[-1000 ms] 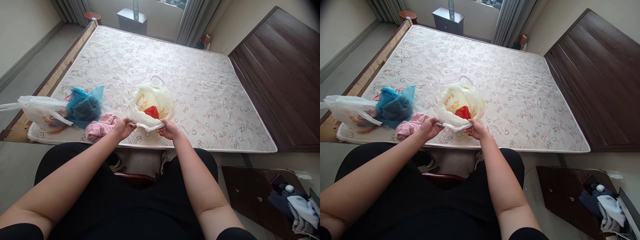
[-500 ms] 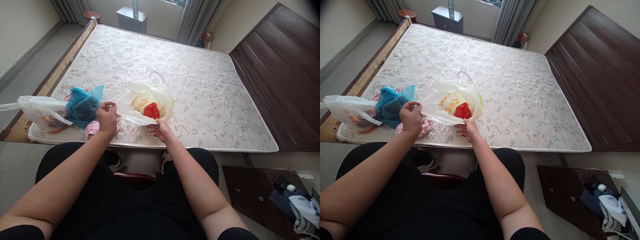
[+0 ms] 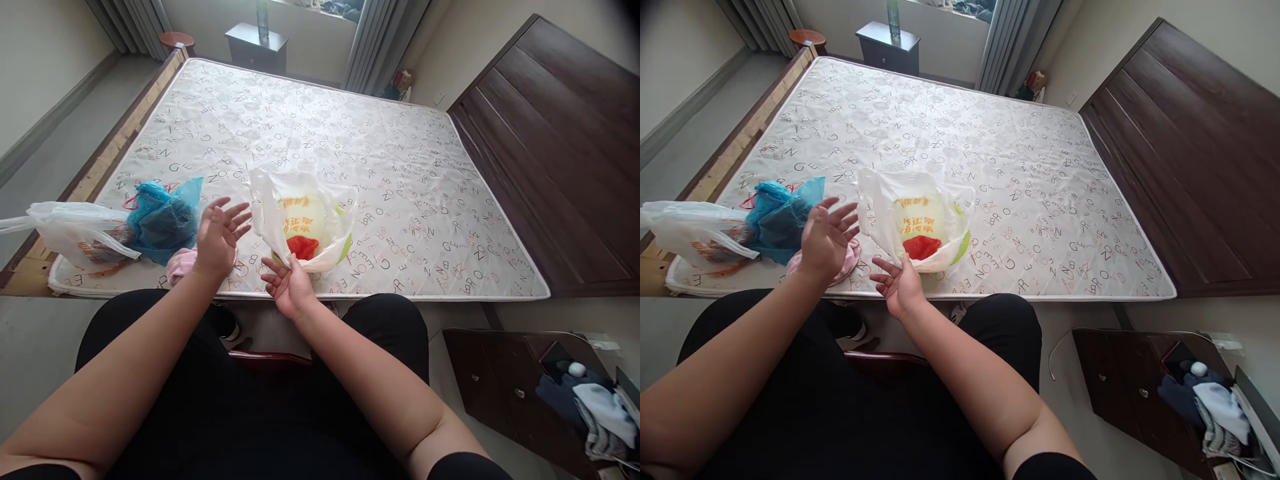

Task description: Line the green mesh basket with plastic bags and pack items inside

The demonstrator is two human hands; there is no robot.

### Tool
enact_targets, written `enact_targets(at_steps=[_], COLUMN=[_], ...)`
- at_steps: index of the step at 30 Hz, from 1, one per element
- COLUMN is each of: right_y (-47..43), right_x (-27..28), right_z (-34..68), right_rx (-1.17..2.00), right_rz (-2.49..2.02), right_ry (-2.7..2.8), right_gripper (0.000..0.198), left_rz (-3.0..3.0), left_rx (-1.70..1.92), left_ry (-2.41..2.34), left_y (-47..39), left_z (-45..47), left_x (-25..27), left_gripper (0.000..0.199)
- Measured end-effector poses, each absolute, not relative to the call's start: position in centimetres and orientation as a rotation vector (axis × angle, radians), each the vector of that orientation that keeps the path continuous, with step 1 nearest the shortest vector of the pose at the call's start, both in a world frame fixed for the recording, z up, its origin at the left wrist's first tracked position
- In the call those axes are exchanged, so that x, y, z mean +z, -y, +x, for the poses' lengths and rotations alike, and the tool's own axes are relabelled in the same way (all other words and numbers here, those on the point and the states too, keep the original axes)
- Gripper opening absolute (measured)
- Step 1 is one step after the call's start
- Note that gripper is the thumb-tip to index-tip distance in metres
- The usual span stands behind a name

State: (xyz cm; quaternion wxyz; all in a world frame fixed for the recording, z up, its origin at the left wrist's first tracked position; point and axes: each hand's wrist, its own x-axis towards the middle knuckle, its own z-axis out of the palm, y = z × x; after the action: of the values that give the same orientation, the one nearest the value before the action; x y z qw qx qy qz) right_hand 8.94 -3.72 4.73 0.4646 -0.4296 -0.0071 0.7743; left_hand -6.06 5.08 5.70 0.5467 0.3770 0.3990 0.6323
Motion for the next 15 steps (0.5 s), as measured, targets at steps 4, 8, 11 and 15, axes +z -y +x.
enact_targets(at_steps=[4, 8, 11, 15], right_y=[3.8, 3.4, 2.9, 0.9], right_x=[4.3, 4.6, 6.0, 7.5], right_z=[8.4, 9.1, 12.1, 19.7], right_rx=[1.979, 2.183, 2.472, 2.223], right_rz=[-1.038, -1.142, -1.195, -1.188], right_ry=[0.038, 0.324, 0.898, 1.257], right_gripper=[0.052, 0.047, 0.045, 0.040], left_rz=[1.244, 1.533, 1.420, 1.159], left_rx=[1.415, 1.297, 1.341, 1.413], left_ry=[-1.041, -1.274, -1.420, -1.428], left_y=[-4.1, -3.8, -4.5, -5.9], left_z=[-5.1, -5.2, -5.6, -6.3], left_x=[3.2, 2.9, 2.8, 2.0], left_gripper=[0.057, 0.061, 0.046, 0.046])
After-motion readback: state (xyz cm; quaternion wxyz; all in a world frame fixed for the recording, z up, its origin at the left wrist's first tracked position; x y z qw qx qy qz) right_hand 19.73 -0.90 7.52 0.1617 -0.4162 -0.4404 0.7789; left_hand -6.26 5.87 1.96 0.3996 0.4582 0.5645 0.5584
